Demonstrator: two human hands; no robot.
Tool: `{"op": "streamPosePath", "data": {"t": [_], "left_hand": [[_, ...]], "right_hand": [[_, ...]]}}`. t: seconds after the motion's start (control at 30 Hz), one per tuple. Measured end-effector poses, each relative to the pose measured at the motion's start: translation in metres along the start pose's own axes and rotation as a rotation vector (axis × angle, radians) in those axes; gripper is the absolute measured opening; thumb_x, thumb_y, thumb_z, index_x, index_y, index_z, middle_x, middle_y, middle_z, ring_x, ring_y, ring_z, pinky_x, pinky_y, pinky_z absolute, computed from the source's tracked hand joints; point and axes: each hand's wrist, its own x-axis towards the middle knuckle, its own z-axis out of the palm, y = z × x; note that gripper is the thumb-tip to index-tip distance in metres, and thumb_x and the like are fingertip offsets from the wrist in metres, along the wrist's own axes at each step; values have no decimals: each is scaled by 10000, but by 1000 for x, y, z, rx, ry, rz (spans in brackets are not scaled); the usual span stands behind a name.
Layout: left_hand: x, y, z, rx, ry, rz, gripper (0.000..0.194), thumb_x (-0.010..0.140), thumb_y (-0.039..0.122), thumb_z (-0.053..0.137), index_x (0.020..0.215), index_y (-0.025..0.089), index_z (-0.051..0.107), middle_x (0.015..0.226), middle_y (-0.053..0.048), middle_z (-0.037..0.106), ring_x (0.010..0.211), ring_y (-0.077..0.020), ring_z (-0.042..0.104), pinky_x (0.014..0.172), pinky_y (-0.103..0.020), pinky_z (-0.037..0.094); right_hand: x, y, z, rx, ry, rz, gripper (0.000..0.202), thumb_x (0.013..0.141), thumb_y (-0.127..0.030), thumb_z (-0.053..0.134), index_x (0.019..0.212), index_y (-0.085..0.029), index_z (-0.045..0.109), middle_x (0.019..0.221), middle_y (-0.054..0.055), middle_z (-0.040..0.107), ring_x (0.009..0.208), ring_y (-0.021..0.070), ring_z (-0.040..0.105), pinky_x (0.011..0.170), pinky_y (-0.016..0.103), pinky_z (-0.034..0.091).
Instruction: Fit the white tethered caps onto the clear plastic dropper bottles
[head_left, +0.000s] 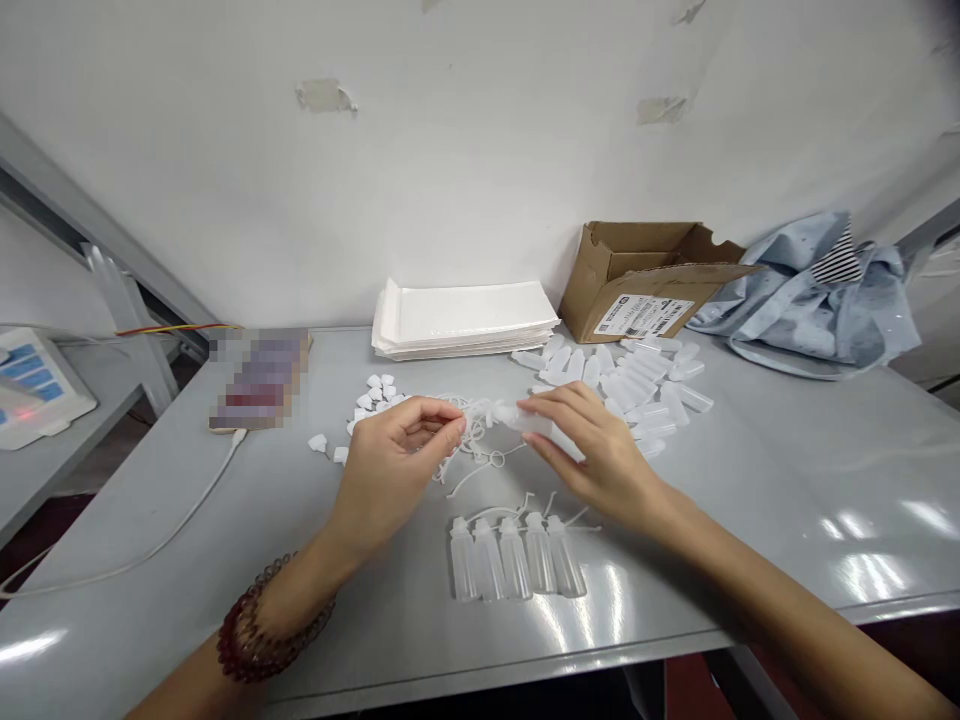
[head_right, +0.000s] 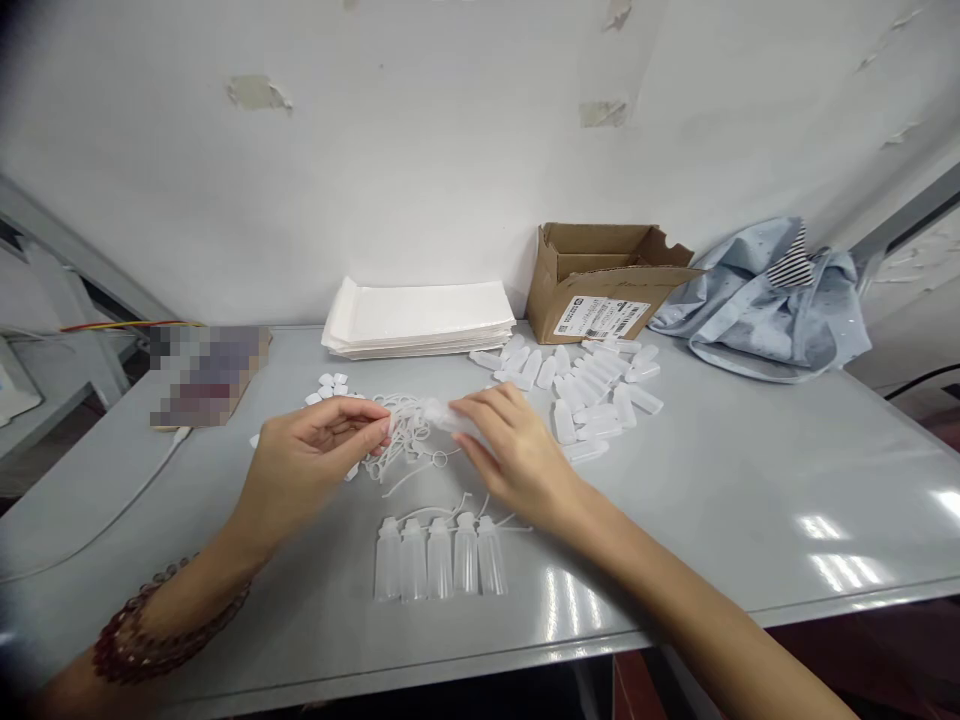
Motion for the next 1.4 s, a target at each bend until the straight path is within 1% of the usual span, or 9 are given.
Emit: {"op": "streamPosePath", "data": {"t": [0.1,0.23,0.33,0.5,0.6,0.8,1.0,1.2,1.4], "left_hand": [[-2,2,0,129,105,91,103,812,287,627,822,196,674,756,7,700,656,-131,645,637,-240,531],[2,-2,-3,450,295,451,108,854,224,554,799,210,646,783,0,711,729,-149,655,704,-270,517],[6,-7,-8,569,440,585,95,848,199,555,834,231,643,813,-6,719,809,-182,662,748,-306,499],[10,-9,-14,614,342,624,114,842,158,541,804,217,631,777,-19,700,781,-200,642,767,-337,460],[12,-8,-15,576,394,614,109,833,144,546,799,210,626,775,-17,688,781,-195,631,771,-327,444],[10,-4,-13,515,344,534,114,851,171,528,784,210,611,761,4,676,745,-161,615,720,-282,456],[3,1,-8,341,36,331,103,846,193,552,779,207,629,764,23,667,740,-134,599,714,-245,467],[-4,9,-2,17,-1,51,82,820,285,631,810,212,669,775,23,685,742,-134,630,693,-226,512],[-13,12,9,-61,-40,65,81,850,244,598,866,221,674,785,30,689,727,-112,641,669,-193,523]], "right_hand": [[-1,-18,-2,69,25,-19,261,895,-127,542,1154,-147,548,974,112,637,881,224,551,748,386,506],[-4,-21,2,73,3,3,264,896,-116,528,1158,-148,542,981,112,626,885,225,553,752,393,510],[-5,-18,4,71,-14,12,260,895,-108,524,1153,-136,540,981,116,626,885,224,552,755,397,512],[-5,-16,5,75,-5,3,266,888,-98,535,1151,-138,537,983,115,625,887,223,553,759,401,509],[-5,-15,6,75,9,-1,282,883,-98,542,1161,-148,533,987,111,624,892,225,557,756,395,511],[-5,-14,5,86,6,9,320,910,-117,490,1221,-196,496,1009,106,591,899,228,565,740,399,521],[-2,-17,1,176,-52,40,239,920,-127,476,1149,-181,520,1005,107,559,913,210,574,754,367,525],[-4,-22,0,271,-49,222,217,901,-173,554,1118,-186,550,950,61,664,859,179,643,751,309,535],[-5,-31,5,333,-73,257,221,898,-199,563,1117,-175,566,945,56,704,837,171,669,745,293,545]]}}
